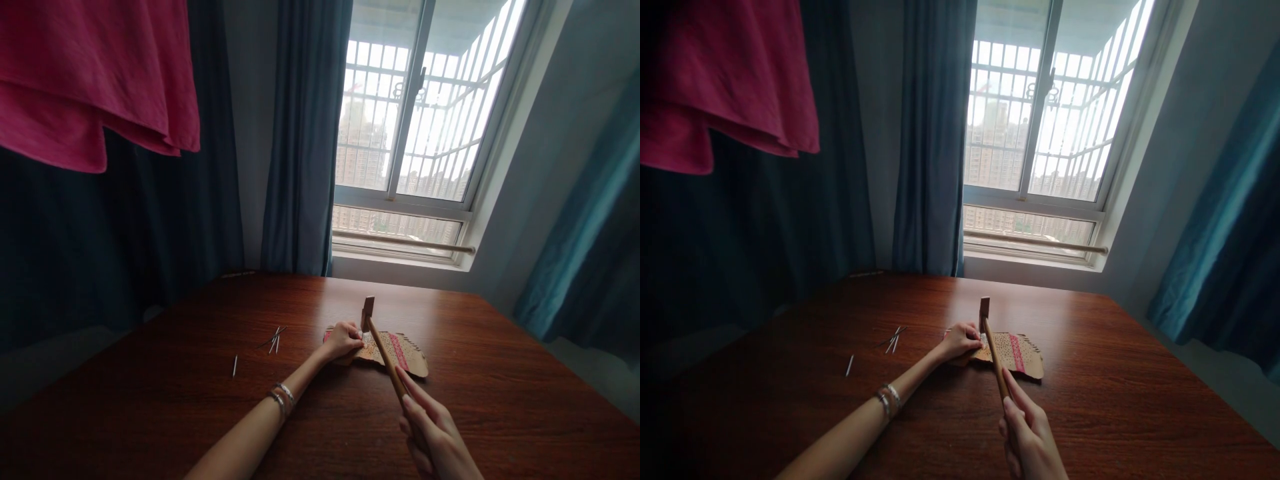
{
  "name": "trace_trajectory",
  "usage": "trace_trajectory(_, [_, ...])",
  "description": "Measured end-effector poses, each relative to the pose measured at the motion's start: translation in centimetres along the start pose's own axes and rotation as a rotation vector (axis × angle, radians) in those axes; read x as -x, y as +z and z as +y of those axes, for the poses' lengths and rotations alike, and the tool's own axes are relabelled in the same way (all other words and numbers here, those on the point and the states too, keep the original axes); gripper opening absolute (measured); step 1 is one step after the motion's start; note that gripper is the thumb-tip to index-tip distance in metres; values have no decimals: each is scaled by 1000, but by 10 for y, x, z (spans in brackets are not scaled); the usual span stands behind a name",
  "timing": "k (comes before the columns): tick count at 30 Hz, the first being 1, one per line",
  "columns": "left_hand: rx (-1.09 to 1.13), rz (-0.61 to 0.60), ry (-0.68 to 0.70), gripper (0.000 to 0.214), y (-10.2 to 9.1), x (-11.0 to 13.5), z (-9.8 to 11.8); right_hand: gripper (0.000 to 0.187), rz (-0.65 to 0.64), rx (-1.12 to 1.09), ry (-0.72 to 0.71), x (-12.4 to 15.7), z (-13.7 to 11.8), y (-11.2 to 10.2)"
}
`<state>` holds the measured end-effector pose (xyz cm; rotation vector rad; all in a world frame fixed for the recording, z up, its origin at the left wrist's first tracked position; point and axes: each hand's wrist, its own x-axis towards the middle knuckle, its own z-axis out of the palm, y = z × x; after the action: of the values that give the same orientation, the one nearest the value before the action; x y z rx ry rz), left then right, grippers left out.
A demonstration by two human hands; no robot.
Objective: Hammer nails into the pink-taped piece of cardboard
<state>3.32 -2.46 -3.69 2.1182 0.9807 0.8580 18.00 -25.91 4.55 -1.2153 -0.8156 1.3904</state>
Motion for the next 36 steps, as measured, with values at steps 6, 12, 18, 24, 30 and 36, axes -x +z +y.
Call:
trace_trajectory(6, [-1, -3, 11, 17, 0, -1, -1, 83, 14, 25, 5, -3, 6, 0])
trace_trajectory(12, [-31, -27, -22, 21, -1, -3, -2, 81, -20, 35, 13, -3, 6, -3])
trace_trajectory(18, [1, -59, 11, 23, -4, -3, -3, 85, -6, 21, 10, -3, 4, -3])
trace_trajectory(24, [6, -65, 29, 22, -4, -3, -2, 91, 13, -9, 45, -2, 1, -3])
trace_trajectory(30, [-14, -75, 9, 20, -4, -2, 1, 88, 15, -20, 53, -2, 2, -5])
trace_trajectory(36, [-26, -8, 11, 20, -1, -3, -2, 85, 0, -5, 47, -2, -1, -8])
